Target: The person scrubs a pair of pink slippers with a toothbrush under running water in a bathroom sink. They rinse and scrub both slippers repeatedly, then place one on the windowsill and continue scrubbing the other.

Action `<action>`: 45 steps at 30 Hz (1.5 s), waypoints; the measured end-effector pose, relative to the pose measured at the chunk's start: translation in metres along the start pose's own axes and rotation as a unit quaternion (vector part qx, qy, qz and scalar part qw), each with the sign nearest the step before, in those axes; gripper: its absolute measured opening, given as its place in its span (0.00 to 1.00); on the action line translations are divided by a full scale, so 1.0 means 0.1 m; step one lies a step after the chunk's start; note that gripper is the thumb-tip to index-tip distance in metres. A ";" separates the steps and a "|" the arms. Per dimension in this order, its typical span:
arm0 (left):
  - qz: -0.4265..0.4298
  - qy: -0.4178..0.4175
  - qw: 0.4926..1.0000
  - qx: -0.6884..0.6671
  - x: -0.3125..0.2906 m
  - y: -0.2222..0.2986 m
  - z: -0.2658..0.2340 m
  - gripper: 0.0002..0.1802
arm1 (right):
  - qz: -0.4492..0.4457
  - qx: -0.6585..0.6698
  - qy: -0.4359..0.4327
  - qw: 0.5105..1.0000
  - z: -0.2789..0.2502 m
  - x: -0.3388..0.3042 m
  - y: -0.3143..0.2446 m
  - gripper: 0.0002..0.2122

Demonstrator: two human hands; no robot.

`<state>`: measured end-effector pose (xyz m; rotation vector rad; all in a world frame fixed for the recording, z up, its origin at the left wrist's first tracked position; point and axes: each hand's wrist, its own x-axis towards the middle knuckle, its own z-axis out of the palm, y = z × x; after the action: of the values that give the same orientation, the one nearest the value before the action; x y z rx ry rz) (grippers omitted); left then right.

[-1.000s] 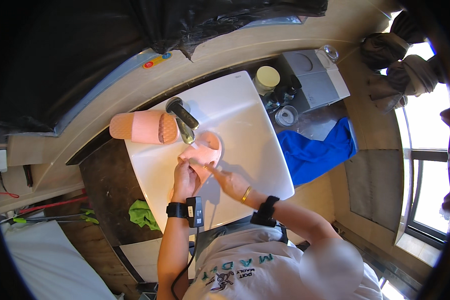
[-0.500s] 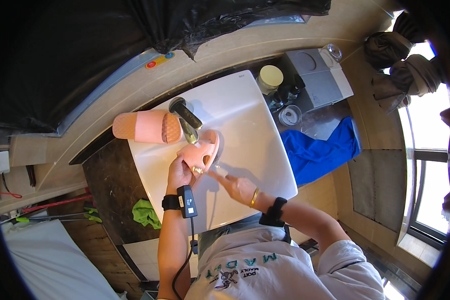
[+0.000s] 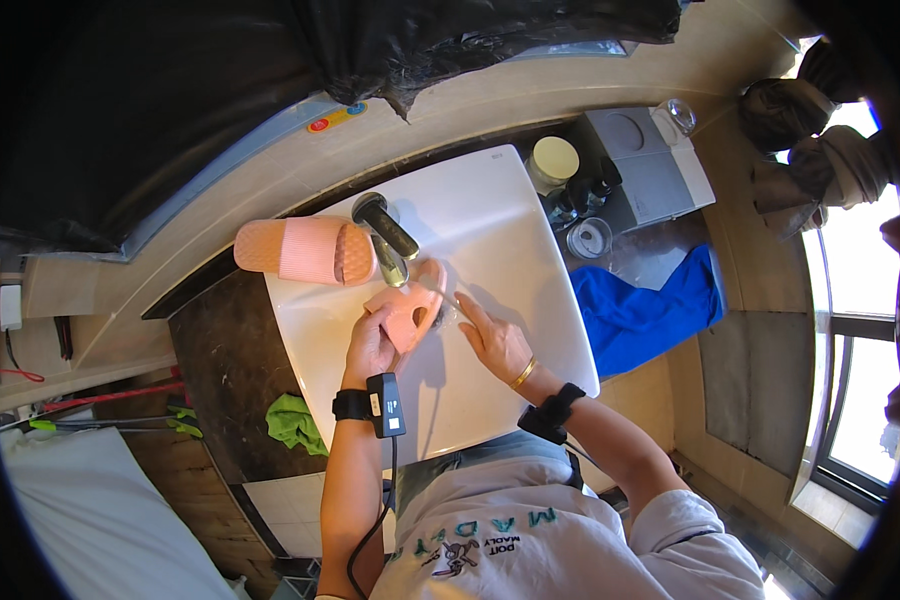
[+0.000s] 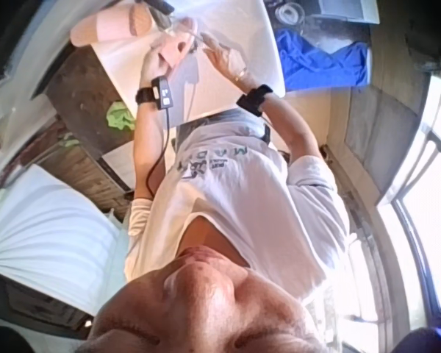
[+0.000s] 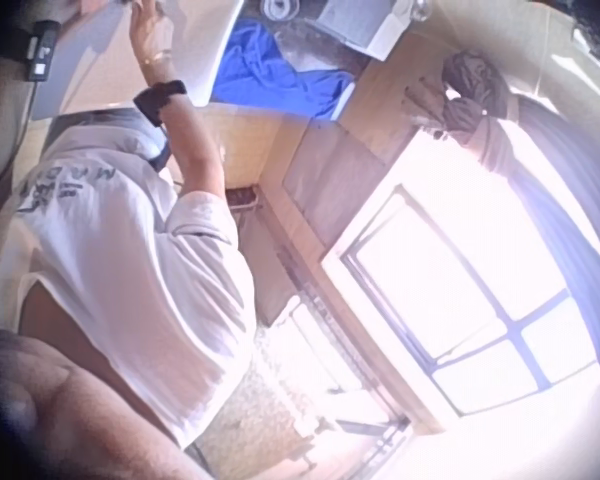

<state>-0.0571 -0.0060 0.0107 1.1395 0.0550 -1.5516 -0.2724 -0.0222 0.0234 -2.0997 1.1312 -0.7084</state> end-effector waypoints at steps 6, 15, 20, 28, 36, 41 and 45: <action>-0.006 -0.064 0.998 -0.017 -0.16 -0.09 0.10 0.18 | -0.101 -0.100 -0.002 0.990 -0.20 0.44 -0.31 0.32; -0.005 -0.039 0.999 -0.005 -0.35 -0.09 0.20 0.19 | -0.096 -0.142 0.031 0.985 -0.15 0.77 -0.29 0.31; 0.025 -0.024 0.997 0.068 -0.45 -0.13 0.24 0.18 | -0.088 -0.072 0.069 0.991 -0.24 0.66 -0.32 0.26; 0.049 -0.005 0.964 0.262 -0.75 -0.13 0.06 0.19 | -0.003 -0.014 0.027 1.000 -0.49 0.10 -0.32 0.19; 0.101 0.004 0.972 0.211 -1.07 -0.05 0.21 0.23 | 0.011 0.058 0.067 0.996 -0.60 -0.12 -0.56 0.19; 0.121 -0.040 0.984 0.126 -1.13 -0.01 0.23 0.24 | 0.021 0.072 0.050 0.996 -0.69 -0.21 -0.81 0.20; 0.120 -0.065 0.989 0.064 -1.15 -0.03 0.18 0.23 | 0.033 0.043 0.019 0.998 -0.69 -0.25 -0.92 0.20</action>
<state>-0.0850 0.0686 0.0950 1.0981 -0.2644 -1.4244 -0.2855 0.0188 0.1328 -1.9762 1.1641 -0.7562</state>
